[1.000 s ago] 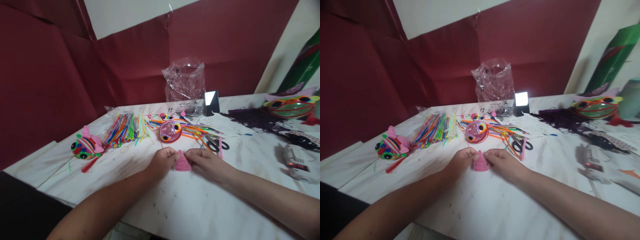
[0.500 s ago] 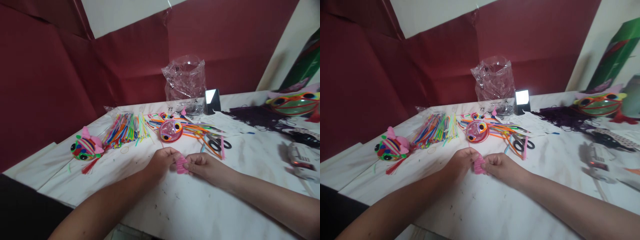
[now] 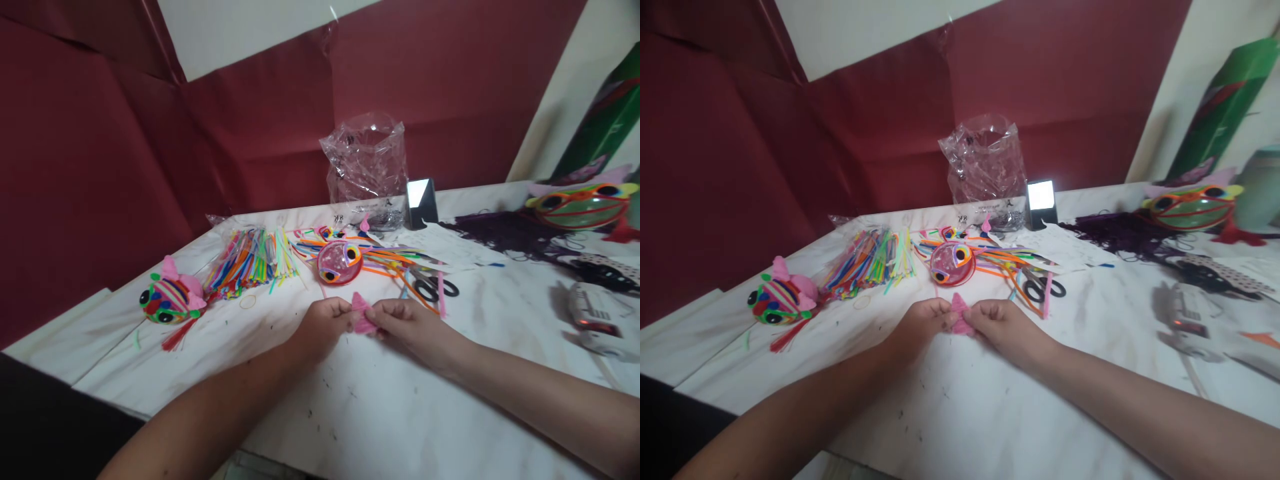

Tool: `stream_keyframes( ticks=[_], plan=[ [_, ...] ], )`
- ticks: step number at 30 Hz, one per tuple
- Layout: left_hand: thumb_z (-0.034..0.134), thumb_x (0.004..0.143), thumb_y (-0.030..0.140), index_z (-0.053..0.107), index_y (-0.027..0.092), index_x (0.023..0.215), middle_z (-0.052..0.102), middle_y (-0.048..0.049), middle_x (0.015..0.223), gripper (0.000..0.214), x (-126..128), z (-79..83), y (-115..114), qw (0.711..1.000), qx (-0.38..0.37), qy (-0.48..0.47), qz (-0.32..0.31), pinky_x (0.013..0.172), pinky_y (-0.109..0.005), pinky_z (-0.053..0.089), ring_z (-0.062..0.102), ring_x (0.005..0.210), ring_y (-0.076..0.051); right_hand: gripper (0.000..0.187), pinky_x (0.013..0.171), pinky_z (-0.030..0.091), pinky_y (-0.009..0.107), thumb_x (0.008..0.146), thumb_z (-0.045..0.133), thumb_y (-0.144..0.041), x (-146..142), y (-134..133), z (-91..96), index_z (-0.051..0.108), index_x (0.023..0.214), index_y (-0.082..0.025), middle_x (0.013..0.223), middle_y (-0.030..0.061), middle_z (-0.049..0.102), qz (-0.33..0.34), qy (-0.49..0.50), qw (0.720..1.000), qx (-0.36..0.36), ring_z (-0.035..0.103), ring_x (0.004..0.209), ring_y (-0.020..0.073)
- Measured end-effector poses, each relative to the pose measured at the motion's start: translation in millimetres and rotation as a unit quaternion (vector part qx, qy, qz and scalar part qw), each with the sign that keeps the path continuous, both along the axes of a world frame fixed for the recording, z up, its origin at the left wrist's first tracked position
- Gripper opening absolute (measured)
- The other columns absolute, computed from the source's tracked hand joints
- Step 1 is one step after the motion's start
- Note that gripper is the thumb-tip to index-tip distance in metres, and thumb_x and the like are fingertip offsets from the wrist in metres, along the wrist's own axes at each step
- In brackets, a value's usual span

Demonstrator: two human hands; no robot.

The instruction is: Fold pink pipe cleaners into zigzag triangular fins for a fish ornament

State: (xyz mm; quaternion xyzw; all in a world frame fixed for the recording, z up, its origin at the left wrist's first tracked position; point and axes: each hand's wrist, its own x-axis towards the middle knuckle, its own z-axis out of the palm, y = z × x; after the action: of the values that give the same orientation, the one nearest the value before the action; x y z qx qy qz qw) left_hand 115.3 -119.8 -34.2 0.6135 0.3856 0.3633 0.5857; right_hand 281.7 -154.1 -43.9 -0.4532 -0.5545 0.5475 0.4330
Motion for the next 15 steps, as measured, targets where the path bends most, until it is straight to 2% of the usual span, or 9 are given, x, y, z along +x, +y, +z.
stream_keyframes(
  ticks=[3, 6, 9, 15],
  plan=[
    [0.065, 0.065, 0.032, 0.055, 0.012, 0.061, 0.05, 0.0021, 0.055, 0.023, -0.9, -1.1, 3.2, 1.0, -0.003, -0.016, 0.023, 0.059, -0.024, 0.032, 0.043, 0.054, -0.009, 0.035, 0.056, 0.035, 0.025, 0.078, 0.053, -0.046, -0.3, 2.2, 3.2, 0.056, 0.065, -0.014, 0.058, -0.0002, 0.055, -0.034, 0.046, 0.998, 0.002, 0.046, 0.056, 0.0103],
    [0.064, 0.066, 0.031, 0.055, 0.012, 0.063, 0.051, 0.0007, 0.057, 0.022, -1.7, -3.2, 6.5, 0.998, -0.023, -0.047, 0.04, 0.061, -0.025, 0.034, 0.044, 0.056, -0.009, 0.035, 0.058, 0.037, 0.026, 0.076, 0.054, -0.046, -0.2, 4.6, 4.4, 0.059, 0.065, -0.013, 0.06, 0.0034, 0.06, -0.056, 0.085, 0.995, -0.015, 0.049, 0.057, 0.0115],
    [0.066, 0.066, 0.031, 0.055, 0.012, 0.063, 0.051, 0.0003, 0.058, 0.022, -1.8, -3.3, 6.7, 0.998, -0.024, -0.052, 0.036, 0.061, -0.025, 0.034, 0.044, 0.057, -0.009, 0.036, 0.058, 0.036, 0.026, 0.075, 0.056, -0.046, -0.1, 5.0, 3.1, 0.059, 0.06, -0.013, 0.06, 0.004, 0.06, -0.04, 0.076, 0.996, -0.014, 0.049, 0.056, 0.0108],
    [0.064, 0.068, 0.042, 0.055, 0.013, 0.063, 0.051, -0.0001, 0.058, 0.031, -1.2, -3.9, 7.1, 0.998, -0.032, -0.057, 0.009, 0.061, -0.026, 0.036, 0.044, 0.056, -0.01, 0.033, 0.049, 0.027, 0.023, 0.065, 0.069, -0.044, -0.9, 1.6, 3.0, 0.057, 0.057, -0.015, 0.051, -0.0025, 0.054, -0.012, 0.061, 0.998, -0.028, 0.039, 0.048, 0.0066]
  ],
)
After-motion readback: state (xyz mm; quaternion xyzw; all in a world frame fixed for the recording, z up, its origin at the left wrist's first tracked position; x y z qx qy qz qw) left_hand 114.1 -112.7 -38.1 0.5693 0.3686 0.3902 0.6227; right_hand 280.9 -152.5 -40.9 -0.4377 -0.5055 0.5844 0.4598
